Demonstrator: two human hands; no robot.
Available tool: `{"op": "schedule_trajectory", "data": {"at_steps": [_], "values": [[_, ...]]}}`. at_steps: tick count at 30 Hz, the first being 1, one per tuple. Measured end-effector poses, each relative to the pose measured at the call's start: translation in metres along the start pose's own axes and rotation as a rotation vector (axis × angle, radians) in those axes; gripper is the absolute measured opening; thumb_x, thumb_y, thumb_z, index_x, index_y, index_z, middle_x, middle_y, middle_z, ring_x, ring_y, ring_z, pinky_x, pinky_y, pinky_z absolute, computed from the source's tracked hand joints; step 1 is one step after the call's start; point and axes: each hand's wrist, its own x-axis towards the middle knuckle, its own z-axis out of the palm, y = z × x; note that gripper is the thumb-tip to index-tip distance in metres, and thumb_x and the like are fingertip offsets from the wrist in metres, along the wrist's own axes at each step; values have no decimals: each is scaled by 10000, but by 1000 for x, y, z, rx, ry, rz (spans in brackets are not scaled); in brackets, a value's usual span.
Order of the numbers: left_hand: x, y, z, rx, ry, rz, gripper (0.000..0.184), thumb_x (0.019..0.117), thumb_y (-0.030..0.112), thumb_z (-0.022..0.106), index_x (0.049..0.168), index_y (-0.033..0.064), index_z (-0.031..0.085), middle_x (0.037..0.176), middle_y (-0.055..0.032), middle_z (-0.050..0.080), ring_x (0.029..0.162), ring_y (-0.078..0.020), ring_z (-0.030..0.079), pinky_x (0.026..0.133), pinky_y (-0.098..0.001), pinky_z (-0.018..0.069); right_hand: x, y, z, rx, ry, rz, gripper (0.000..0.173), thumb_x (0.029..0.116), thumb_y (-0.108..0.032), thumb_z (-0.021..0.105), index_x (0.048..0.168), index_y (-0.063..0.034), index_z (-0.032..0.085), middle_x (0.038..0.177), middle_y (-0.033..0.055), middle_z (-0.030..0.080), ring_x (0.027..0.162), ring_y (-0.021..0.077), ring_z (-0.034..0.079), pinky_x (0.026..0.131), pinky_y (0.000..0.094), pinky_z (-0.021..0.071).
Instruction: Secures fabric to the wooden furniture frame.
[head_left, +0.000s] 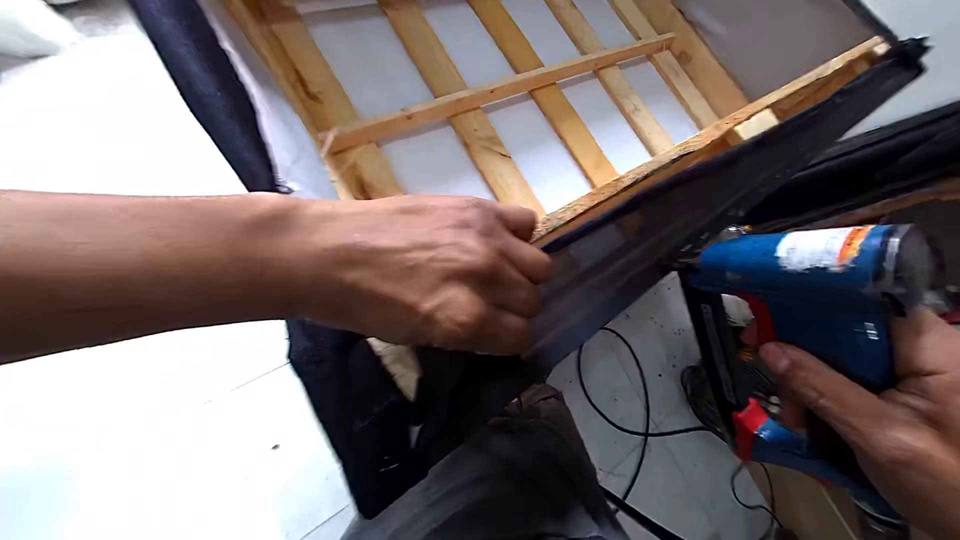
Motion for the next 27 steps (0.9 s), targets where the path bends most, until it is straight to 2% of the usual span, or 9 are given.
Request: {"op": "schedule_trajectory", "data": {"at_steps": [5, 8, 11, 13, 15, 18, 22, 25, 27], "values": [[-33, -16, 15, 75, 118, 16, 310, 918, 71, 469, 623, 159, 509, 670, 23, 515, 725, -173, 544, 631, -355, 387, -14, -9, -1, -1, 148, -9, 360, 911, -304, 702, 1256, -258, 606, 832, -1, 717, 528, 193, 666, 435, 356, 603], [-39, -11, 7, 67, 182, -90, 300, 888, 97, 501, 596, 158, 525, 733, 27, 577, 865, -189, 597, 721, -368, 457, -10, -16, -1, -3, 142, -4, 349, 905, -288, 698, 1242, -255, 614, 814, 9, 711, 506, 192, 653, 415, 350, 590], [-47, -10, 6, 80, 236, -104, 290, 891, 105, 515, 606, 152, 546, 755, 18, 599, 913, -215, 601, 738, -383, 451, -10, -19, 11, -28, 89, 16, 365, 906, -314, 680, 1259, -267, 600, 805, 1, 700, 497, 185, 639, 405, 354, 575], [-50, -8, 6, 122, 248, -88, 317, 935, 117, 491, 623, 154, 540, 751, 11, 601, 884, -228, 598, 707, -397, 439, -17, -25, 16, -72, 32, 14, 412, 922, -344, 685, 1302, -237, 568, 860, -2, 712, 569, 176, 671, 466, 365, 601], [-50, -3, 1, 124, 222, -109, 344, 951, 116, 476, 613, 147, 535, 735, -2, 593, 865, -244, 591, 712, -412, 434, -27, -38, 18, -114, -81, 0, 443, 948, -298, 702, 1313, -101, 546, 936, 27, 724, 689, 165, 711, 581, 388, 635], [-48, -2, -2, 124, 189, -107, 324, 914, 101, 480, 594, 142, 509, 709, -15, 586, 859, -273, 591, 703, -430, 403, -46, -57, 30, -167, -197, -37, 409, 967, -254, 705, 1233, 30, 579, 982, 121, 740, 785, 203, 736, 685, 435, 639], [-49, -4, -1, 128, 193, -87, 308, 893, 95, 496, 589, 140, 511, 708, -19, 590, 871, -280, 589, 707, -431, 394, -67, -73, 52, -128, -310, -100, 425, 963, -240, 700, 1221, 82, 598, 988, 189, 733, 836, 257, 738, 721, 462, 629], [-50, -3, -1, 126, 198, -86, 282, 869, 104, 509, 588, 133, 512, 719, -29, 597, 881, -291, 587, 709, -435, 386, -76, -94, 63, -80, -366, -191, 457, 944, -169, 719, 1279, 112, 585, 1072, 237, 714, 963, 242, 720, 872, 367, 590], [-49, -2, -1, 133, 202, -87, 279, 868, 116, 517, 589, 128, 518, 724, -34, 603, 888, -297, 589, 719, -442, 391, -81, -105, 72, -112, -366, -231, 473, 960, -211, 715, 1312, 80, 591, 1125, 232, 710, 1012, 235, 722, 900, 336, 586]]}}
